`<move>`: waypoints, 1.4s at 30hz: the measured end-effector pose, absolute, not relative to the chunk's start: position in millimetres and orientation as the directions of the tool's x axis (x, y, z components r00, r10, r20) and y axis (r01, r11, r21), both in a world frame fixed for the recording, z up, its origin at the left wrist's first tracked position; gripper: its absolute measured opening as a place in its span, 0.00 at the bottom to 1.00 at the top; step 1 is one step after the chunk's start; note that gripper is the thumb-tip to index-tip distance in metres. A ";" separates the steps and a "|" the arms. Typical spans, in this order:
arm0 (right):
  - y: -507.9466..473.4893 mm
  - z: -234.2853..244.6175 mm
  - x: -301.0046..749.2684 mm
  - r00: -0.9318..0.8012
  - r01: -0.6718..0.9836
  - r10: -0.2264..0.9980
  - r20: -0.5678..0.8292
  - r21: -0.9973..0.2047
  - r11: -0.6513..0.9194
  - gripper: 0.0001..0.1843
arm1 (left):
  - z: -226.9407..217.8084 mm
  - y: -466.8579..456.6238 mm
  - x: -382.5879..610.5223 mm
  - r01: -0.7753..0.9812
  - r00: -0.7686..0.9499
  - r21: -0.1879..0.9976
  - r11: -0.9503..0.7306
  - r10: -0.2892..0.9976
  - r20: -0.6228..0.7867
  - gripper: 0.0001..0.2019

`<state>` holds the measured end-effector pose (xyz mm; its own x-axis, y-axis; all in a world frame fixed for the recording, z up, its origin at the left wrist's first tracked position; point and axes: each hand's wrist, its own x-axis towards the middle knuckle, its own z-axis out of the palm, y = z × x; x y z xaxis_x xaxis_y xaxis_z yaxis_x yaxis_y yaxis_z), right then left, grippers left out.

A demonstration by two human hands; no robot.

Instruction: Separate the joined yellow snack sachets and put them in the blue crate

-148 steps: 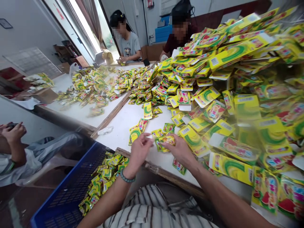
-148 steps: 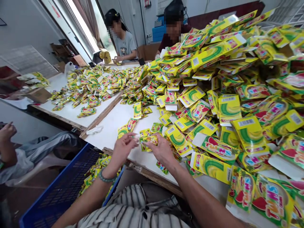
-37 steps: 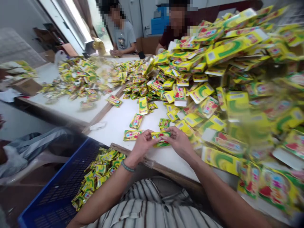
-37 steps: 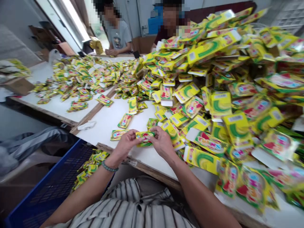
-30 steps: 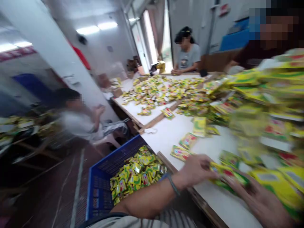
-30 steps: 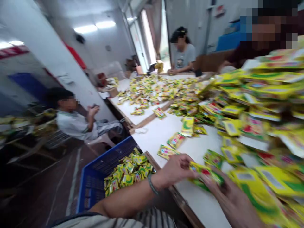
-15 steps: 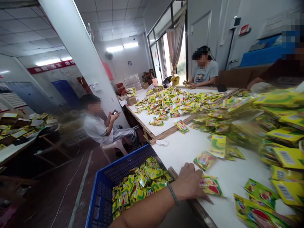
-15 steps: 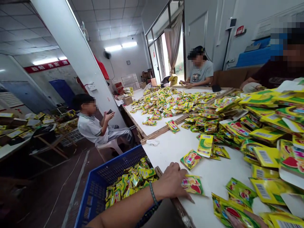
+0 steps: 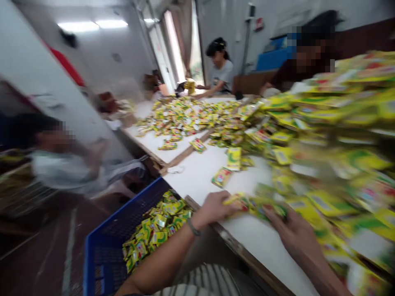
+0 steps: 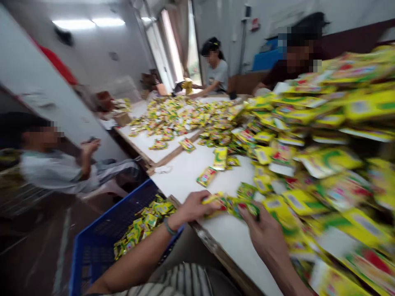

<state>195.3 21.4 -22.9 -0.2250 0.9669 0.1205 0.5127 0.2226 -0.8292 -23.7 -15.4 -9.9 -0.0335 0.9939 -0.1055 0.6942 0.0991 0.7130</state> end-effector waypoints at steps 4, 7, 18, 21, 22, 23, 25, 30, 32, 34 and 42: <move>24.0 2.9 194.3 -0.056 0.442 0.997 0.055 -0.894 0.074 0.20 | -5.1 -18.1 -23.2 0.444 0.067 0.892 0.089 0.989 -0.131 0.20; 25.0 4.1 196.5 -0.144 0.415 0.990 0.004 -0.907 0.064 0.18 | -6.4 -19.6 -18.9 0.218 0.102 0.960 0.175 0.974 -0.201 0.20; 24.7 7.4 205.6 -0.394 0.425 0.915 -0.083 -0.899 0.101 0.11 | -10.5 -24.6 -10.2 0.042 0.037 0.964 0.264 0.963 -0.265 0.18; 24.6 5.4 203.4 -0.341 0.498 0.938 -0.057 -0.858 0.129 0.11 | -4.1 -25.0 -7.0 0.048 0.091 0.966 0.252 0.963 -0.256 0.17; 24.0 4.2 201.6 -0.305 0.525 0.952 -0.041 -0.841 0.132 0.11 | -2.3 -24.7 -5.5 0.040 0.101 0.966 0.257 0.960 -0.260 0.17; 23.2 2.7 199.3 -0.269 0.540 0.963 -0.020 -0.831 0.133 0.12 | -1.1 -24.2 -3.9 0.025 0.107 0.963 0.268 0.957 -0.269 0.17; 21.0 -0.5 194.1 -0.227 0.533 0.973 0.029 -0.833 0.149 0.12 | 0.1 -22.2 -0.1 -0.015 0.097 0.953 0.301 0.949 -0.299 0.18; 16.4 -5.6 186.1 -0.156 0.434 0.976 0.150 -0.878 0.204 0.16 | -2.0 -16.9 8.4 -0.152 0.013 0.913 0.379 0.924 -0.381 0.21; 15.6 -6.1 185.6 -0.121 0.370 0.972 0.202 -0.899 0.234 0.13 | -3.5 -15.9 10.1 -0.196 -0.005 0.907 0.372 0.925 -0.380 0.22; 14.2 -5.8 185.1 -0.168 0.365 0.955 0.244 -0.885 0.290 0.09 | -4.9 -15.6 10.6 -0.213 -0.018 0.908 0.361 0.928 -0.373 0.21; 1.5 1.6 178.5 -0.349 0.325 0.926 0.146 -0.908 0.266 0.16 | -12.4 -19.1 9.5 -0.201 -0.022 0.917 0.345 0.934 -0.357 0.19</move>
